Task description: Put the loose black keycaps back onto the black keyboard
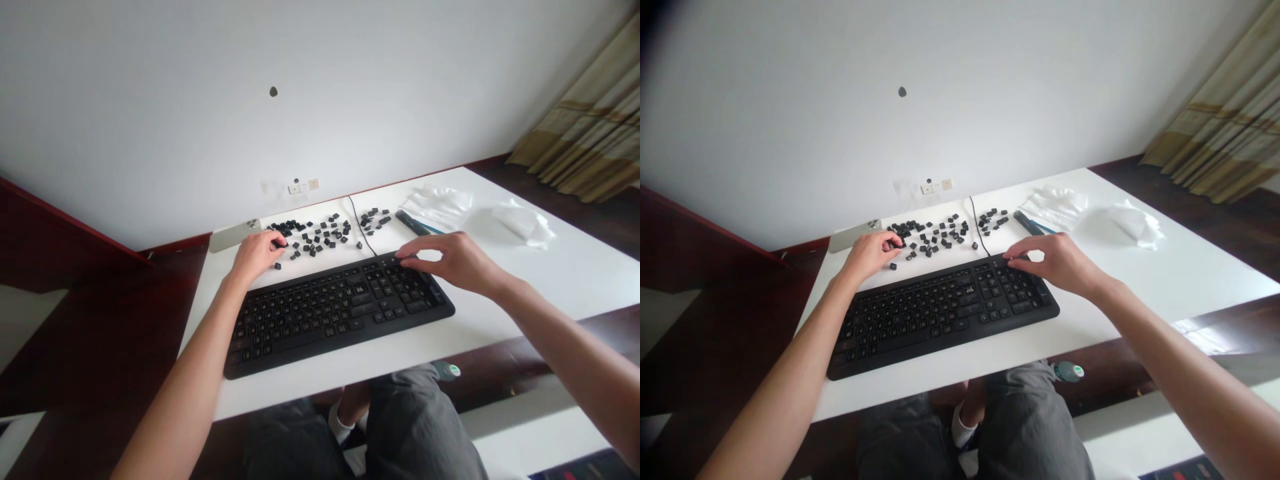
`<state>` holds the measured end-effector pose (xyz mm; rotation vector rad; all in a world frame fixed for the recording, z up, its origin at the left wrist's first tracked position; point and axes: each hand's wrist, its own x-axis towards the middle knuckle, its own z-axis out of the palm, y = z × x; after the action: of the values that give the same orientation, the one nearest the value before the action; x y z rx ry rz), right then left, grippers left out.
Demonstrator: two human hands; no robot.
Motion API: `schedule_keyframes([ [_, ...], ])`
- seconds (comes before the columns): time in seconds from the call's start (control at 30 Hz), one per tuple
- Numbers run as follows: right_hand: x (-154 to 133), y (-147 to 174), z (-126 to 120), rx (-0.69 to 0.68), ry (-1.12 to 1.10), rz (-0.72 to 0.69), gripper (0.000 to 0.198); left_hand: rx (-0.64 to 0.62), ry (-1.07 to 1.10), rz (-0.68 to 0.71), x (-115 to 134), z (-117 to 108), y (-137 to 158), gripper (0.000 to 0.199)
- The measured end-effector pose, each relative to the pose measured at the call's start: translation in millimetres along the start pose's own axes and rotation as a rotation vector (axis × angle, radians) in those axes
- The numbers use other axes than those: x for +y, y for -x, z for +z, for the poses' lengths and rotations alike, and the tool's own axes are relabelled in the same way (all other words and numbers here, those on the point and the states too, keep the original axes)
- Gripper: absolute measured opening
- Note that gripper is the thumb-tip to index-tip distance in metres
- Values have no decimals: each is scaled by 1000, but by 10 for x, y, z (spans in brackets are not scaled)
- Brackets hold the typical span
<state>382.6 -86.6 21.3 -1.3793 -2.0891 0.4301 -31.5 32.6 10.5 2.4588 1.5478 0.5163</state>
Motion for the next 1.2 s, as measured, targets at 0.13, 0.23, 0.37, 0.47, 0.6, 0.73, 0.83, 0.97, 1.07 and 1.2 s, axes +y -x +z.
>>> schedule_keyframes([
  [0.13,82,246,-24,-59,8,-38,17,15,3,28,-29,5,-9,8],
  [0.23,87,257,-58,-97,37,-98,17,-11,73,-5,-86,28,-13,9],
  [0.37,72,218,-109,-143,61,-159,19,-41,149,4,-140,48,-16,12],
  [0.47,55,204,-129,-155,84,-190,21,-37,169,-5,-131,39,-18,15],
  [0.6,26,189,-148,-197,119,-227,23,-31,176,-15,-95,25,-14,16],
  [0.73,-51,133,-176,-297,239,-249,31,-35,165,-18,-101,43,-7,15],
  [0.83,-148,71,-184,-387,302,-260,39,-33,176,-15,-120,57,-9,15],
  [0.97,-231,27,-171,-405,287,-256,41,-25,232,-15,-105,33,-16,13],
  [1.07,-219,47,-153,-401,299,-238,41,-2,305,-2,-47,-9,7,12],
  [1.2,-131,136,-123,-337,302,-276,40,51,359,-1,47,-43,93,10],
])
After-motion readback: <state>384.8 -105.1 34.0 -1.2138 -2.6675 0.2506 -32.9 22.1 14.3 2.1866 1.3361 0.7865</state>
